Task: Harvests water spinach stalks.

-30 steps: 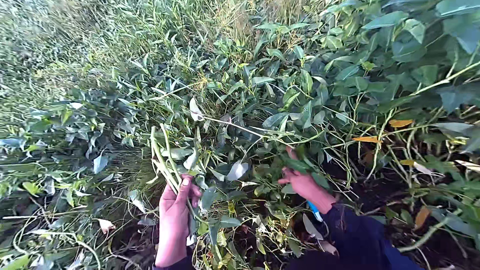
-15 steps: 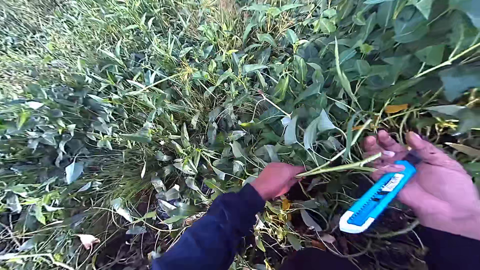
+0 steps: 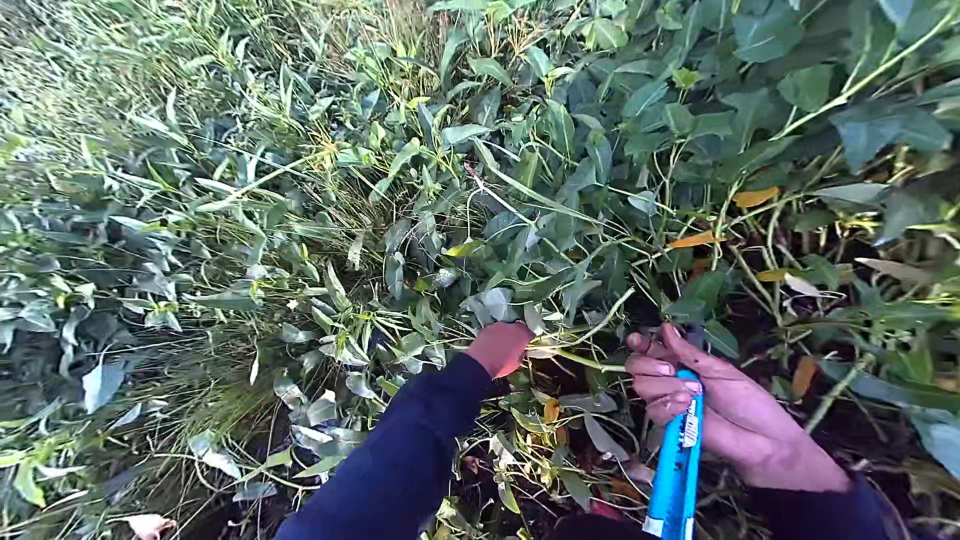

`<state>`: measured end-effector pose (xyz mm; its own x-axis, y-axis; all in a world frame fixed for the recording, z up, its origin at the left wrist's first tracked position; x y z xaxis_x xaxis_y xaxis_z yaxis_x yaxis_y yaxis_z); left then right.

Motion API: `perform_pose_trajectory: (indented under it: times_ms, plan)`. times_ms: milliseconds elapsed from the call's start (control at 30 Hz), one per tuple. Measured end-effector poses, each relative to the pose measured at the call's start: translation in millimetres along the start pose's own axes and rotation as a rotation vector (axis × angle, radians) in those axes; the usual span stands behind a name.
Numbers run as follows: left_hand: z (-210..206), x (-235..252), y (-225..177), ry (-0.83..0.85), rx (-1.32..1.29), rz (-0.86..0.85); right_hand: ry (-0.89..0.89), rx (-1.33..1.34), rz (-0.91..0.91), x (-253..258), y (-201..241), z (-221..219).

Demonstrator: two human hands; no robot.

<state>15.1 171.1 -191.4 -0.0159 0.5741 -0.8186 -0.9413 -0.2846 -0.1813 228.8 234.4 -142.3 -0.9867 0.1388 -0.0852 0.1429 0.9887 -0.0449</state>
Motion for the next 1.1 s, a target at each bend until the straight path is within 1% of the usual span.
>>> perform_pose_trajectory:
  times_ms: [67,133,167,233,267,300,400,433,500,567,600,667,733,833,933,1000,1100]
  plan:
    - [6.3,0.8,11.8,-0.036,-0.165,-0.085,-0.031,0.044,0.009,-10.0,-11.5,10.5]
    - [19.9,6.4,20.8,-0.067,-0.352,-0.208,-0.172,0.001,0.119,-17.5,-24.8,19.7]
    - [27.9,6.6,22.9,-0.065,-0.392,-0.232,-0.220,-0.028,0.186,-16.4,-35.3,20.6]
    - [37.4,9.7,26.3,-0.040,-0.371,-0.260,-0.270,-0.158,0.269,-7.3,-61.1,17.2]
    - [40.2,12.1,26.5,-0.026,-0.332,-0.275,-0.263,-0.241,0.254,-1.7,-68.8,15.7]
    - [41.4,13.7,24.8,-0.015,-0.289,-0.295,-0.276,-0.317,0.191,2.3,-72.2,16.0]
    - [29.4,4.0,2.3,0.036,-0.205,-0.331,-0.351,-0.429,-0.144,-2.0,-83.1,36.6]
    - [21.5,4.5,-3.1,0.065,-0.151,-0.301,-0.390,-0.458,-0.238,-7.0,-88.6,46.5]
    - [6.3,12.5,-0.8,0.121,-0.001,-0.172,-0.445,-0.545,-0.403,-15.3,-97.8,61.8]
    - [-8.9,20.1,10.1,0.143,0.094,-0.055,-0.467,-0.673,-0.514,-15.6,-99.7,68.9]
    - [-14.0,20.3,12.2,0.157,0.112,-0.027,-0.490,-0.714,-0.539,-12.3,-97.3,70.9]
    - [-16.5,16.2,9.5,0.182,0.106,-0.014,-0.585,-0.732,-0.534,2.0,-86.9,76.6]
    - [-17.0,9.6,6.4,0.187,0.042,-0.001,-0.676,-0.744,-0.518,21.7,-76.1,83.5]
    - [-29.6,8.6,13.5,0.196,0.015,0.019,-0.767,-0.761,-0.556,44.1,-71.9,95.0]
    - [-42.1,12.0,19.1,0.265,0.026,0.052,-0.801,-0.769,-0.603,54.4,-73.3,101.2]
    - [-42.4,10.5,11.1,0.303,0.061,0.078,-0.815,-0.762,-0.592,54.3,-74.1,103.3]
    - [-35.8,4.7,-5.8,0.306,0.117,0.115,-0.818,-0.764,-0.571,52.7,-76.9,105.5]
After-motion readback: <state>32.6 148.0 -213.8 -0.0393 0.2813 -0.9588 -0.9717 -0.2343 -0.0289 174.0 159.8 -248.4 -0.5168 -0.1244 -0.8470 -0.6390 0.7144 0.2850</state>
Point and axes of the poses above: each hand's wrist, its own x-axis towards the middle knuckle, its own z-axis out of the back of the hand, y = z × x, the point moved 6 cm from there along x, towards the middle knuckle, and after that the axes turned 13 degrees about y, right-handed, at the moved point
